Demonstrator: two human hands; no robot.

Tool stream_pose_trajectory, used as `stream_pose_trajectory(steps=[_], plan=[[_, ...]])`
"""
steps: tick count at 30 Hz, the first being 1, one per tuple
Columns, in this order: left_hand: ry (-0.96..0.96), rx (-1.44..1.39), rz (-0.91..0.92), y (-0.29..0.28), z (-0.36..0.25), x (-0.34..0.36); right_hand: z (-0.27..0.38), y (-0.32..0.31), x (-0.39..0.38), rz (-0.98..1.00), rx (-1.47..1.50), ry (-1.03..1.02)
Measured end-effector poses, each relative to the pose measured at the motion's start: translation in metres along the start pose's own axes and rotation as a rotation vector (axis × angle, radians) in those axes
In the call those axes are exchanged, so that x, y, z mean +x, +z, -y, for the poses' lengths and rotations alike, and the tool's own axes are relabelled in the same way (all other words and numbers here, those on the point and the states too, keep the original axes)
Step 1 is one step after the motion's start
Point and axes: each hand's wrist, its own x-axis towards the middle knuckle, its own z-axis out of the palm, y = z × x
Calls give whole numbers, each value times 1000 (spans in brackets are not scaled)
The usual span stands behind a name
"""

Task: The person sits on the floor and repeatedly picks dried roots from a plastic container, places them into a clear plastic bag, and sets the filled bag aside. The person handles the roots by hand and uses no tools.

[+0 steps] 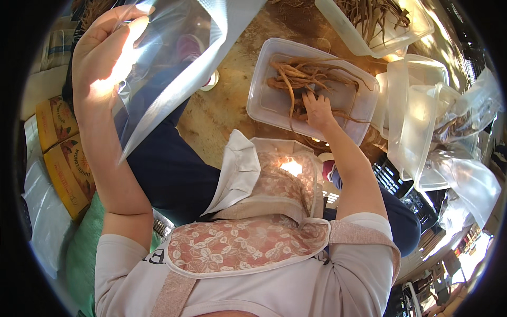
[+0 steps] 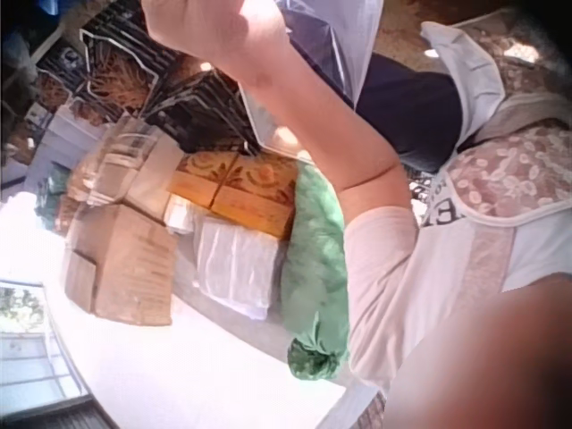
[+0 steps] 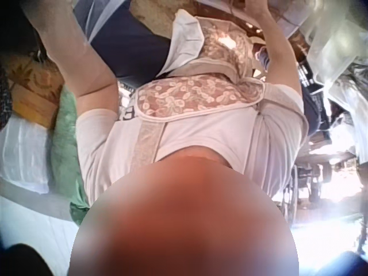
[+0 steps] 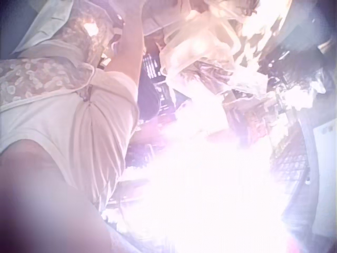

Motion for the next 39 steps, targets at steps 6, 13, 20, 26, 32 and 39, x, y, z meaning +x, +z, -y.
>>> stream_pose_trajectory(steps=[6, 13, 20, 26, 32, 39], plan=[[46, -239, -14, 10, -20, -13, -14, -16, -17, -115, 27, -268], [75, -166, -115, 1, -21, -20, -28, -126, -52, 149, 535, 145], [-65, -241, -130, -6, -22, -20, 6, -148, 34, -220, 549, 123], [-194, -184, -255, -10, -27, -23, 41, -53, 71, -253, 245, 121], [-75, -302, -245, -16, -30, -25, 47, -33, 54, -283, 118, -61], [-175, -413, -267, -25, -30, -24, 35, -44, 42, -113, 100, -154]])
